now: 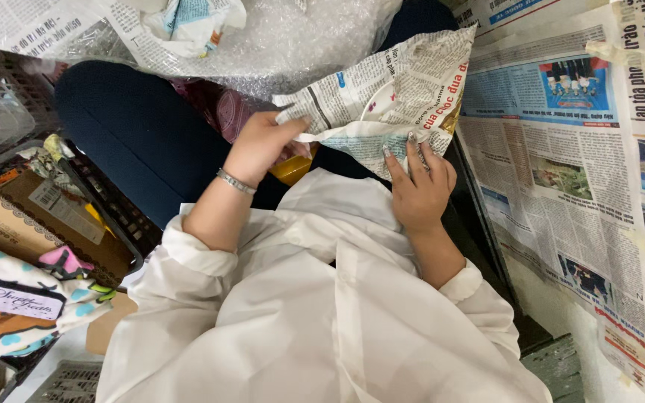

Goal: The person sits on the floor and wraps small ceramic items, such as cups and plates, in newspaper and bubble wrap. They carefully fold the newspaper around each item and place the wrapped objects into a pile.

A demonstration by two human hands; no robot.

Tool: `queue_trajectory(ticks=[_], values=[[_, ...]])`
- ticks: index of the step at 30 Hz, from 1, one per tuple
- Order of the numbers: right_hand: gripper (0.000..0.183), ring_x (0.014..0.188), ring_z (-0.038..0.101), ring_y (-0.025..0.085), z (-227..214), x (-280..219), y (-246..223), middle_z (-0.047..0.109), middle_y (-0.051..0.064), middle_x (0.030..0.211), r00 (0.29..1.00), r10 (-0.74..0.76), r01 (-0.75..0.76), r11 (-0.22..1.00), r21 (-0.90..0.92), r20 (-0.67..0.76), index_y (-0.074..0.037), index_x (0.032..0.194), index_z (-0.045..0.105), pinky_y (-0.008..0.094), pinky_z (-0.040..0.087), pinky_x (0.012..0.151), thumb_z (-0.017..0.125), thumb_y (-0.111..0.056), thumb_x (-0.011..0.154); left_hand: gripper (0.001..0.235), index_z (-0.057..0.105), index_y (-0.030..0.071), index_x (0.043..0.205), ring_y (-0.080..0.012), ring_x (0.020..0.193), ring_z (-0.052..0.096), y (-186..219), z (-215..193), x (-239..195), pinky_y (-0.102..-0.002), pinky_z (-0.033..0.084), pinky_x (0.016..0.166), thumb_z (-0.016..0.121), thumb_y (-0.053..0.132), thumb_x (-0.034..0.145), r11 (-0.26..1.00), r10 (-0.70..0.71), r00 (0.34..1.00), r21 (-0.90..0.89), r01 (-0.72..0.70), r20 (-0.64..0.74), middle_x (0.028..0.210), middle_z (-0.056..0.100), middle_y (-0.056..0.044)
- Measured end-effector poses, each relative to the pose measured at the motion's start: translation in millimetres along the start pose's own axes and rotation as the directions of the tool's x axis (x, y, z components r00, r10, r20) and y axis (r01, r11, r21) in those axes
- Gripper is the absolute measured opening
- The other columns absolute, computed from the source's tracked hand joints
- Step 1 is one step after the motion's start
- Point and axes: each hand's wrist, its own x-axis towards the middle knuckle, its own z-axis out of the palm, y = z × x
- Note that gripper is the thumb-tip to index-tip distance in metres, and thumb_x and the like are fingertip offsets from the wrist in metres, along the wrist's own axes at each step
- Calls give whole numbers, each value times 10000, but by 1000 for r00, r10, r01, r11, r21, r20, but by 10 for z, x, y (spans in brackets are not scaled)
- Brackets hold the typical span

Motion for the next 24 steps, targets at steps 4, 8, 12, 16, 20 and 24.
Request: queue_trajectory(ticks=[4, 8, 12, 16, 20, 24], values=[[279, 1202, 638, 320, 11, -21, -1, 719, 140, 1301, 1000, 3, -3, 1000, 9, -1, -182, 1232, 795, 433, 427, 1014, 728, -116, 970, 338, 675, 7, 780, -113, 558, 624, 15, -68, 79, -241, 447, 505, 757, 291, 945, 994, 65, 998, -90, -64, 13, 683, 675, -44], [283, 1204, 640, 318, 15, -23, 15, 722, 136, 1300, 1000, 0, 0, 1000, 2, 6, -186, 1232, 796, 429, 422, 1009, 732, -113, 966, 233, 698, 41, 921, -111, 679, 680, -25, -99, 112, -228, 491, 603, 654, 258, 997, 889, 27, 987, -455, 48, 157, 782, 713, -21], [303, 1199, 641, 317, 24, -13, 7, 724, 137, 1289, 1000, 4, -4, 1000, 5, -3, -188, 1228, 796, 432, 419, 1003, 726, -103, 945, 205, 686, 22, 1114, -101, 811, 669, -202, -5, 103, -240, 526, 738, 599, 202, 1069, 825, 335, 932, -435, -360, -136, 939, 732, -41], [314, 1210, 639, 328, 20, -32, 10, 722, 150, 1293, 1000, -2, 3, 1000, 28, -12, -162, 1229, 792, 436, 415, 1012, 712, -68, 940, 240, 601, -1, 1245, -109, 1024, 620, -634, 7, 192, -264, 515, 921, 662, 190, 1112, 701, 635, 590, 52, -711, -499, 1139, 663, -56], [322, 1217, 621, 338, 69, -40, 19, 708, 166, 1309, 1000, -4, 6, 999, 44, -31, -146, 1238, 788, 447, 413, 1020, 700, -55, 942, 405, 580, -28, 1206, -159, 1007, 593, -941, -240, 601, -289, 514, 891, 754, 288, 1025, 813, 568, 446, 386, -437, -691, 1119, 635, -102], [366, 1241, 604, 347, 72, -93, 26, 688, 174, 1342, 1000, -2, 3, 997, 78, -23, -139, 1238, 782, 465, 407, 1020, 671, -52, 901, 441, 650, -92, 1094, -189, 906, 534, -1071, -307, 821, -330, 479, 807, 767, 331, 1056, 872, 450, 698, 441, -210, -556, 971, 629, -132]])
